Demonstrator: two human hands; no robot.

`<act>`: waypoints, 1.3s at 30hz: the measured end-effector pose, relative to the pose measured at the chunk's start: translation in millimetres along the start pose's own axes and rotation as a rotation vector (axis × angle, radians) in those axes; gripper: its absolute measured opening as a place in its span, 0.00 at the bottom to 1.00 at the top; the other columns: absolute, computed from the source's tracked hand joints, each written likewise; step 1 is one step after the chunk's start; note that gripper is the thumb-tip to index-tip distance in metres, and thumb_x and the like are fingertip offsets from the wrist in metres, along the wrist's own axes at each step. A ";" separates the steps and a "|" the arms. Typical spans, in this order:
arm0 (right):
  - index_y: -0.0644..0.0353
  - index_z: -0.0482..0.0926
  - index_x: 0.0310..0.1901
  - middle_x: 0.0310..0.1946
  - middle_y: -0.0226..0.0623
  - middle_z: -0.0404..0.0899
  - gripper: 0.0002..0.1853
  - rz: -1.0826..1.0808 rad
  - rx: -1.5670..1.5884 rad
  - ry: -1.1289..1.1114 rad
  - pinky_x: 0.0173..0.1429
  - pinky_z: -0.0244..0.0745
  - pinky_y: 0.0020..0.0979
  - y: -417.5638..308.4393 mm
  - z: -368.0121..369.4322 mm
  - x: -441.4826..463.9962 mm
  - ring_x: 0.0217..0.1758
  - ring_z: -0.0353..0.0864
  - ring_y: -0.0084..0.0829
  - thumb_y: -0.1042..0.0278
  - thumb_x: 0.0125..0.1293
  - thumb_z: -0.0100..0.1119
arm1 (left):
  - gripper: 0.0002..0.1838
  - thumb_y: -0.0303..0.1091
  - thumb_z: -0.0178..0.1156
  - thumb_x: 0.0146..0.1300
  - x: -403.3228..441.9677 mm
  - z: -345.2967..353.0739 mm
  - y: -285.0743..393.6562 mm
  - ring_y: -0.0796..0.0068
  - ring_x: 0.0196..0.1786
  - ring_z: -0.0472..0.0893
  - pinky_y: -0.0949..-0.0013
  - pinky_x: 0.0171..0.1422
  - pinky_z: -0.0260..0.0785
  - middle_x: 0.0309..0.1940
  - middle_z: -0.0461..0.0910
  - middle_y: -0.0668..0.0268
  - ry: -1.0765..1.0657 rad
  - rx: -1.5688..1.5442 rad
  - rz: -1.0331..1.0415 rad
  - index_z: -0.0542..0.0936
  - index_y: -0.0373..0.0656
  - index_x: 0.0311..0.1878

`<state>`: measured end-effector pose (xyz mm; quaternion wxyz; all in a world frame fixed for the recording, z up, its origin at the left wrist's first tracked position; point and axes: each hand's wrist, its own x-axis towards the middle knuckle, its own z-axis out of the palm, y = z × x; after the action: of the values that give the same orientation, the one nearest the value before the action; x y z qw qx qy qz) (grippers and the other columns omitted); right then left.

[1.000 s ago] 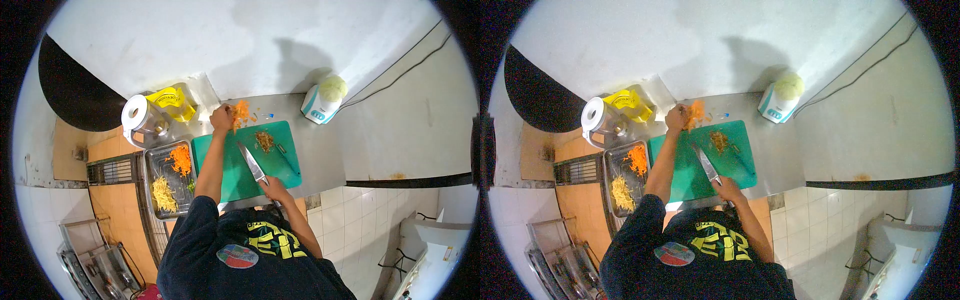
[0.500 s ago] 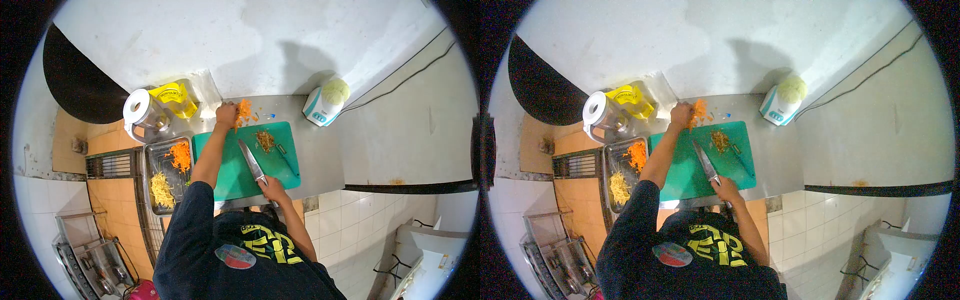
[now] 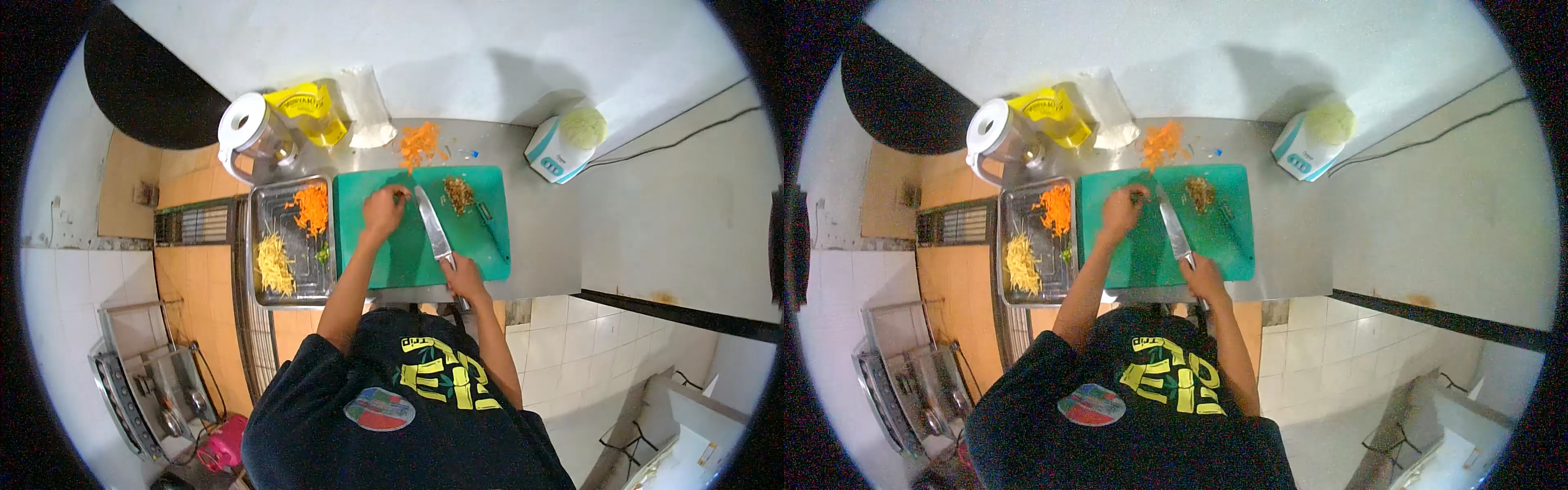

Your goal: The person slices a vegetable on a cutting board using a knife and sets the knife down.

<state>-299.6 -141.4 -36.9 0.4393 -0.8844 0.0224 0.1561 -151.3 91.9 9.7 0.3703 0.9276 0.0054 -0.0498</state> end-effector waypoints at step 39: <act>0.66 0.74 0.45 0.29 0.62 0.82 0.17 0.005 -0.349 0.028 0.41 0.76 0.60 -57.5 2.4 -31.1 0.35 0.82 0.66 0.57 0.77 0.51 | 0.06 0.45 0.68 0.62 -27.9 39.2 -24.7 0.62 0.51 0.80 0.49 0.57 0.67 0.41 0.86 0.73 0.381 0.330 0.187 0.90 0.59 0.36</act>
<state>-319.6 -107.3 15.2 0.2782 -0.9493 0.0032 0.1466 -183.7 83.7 -32.8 0.2095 0.9644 -0.0188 0.1601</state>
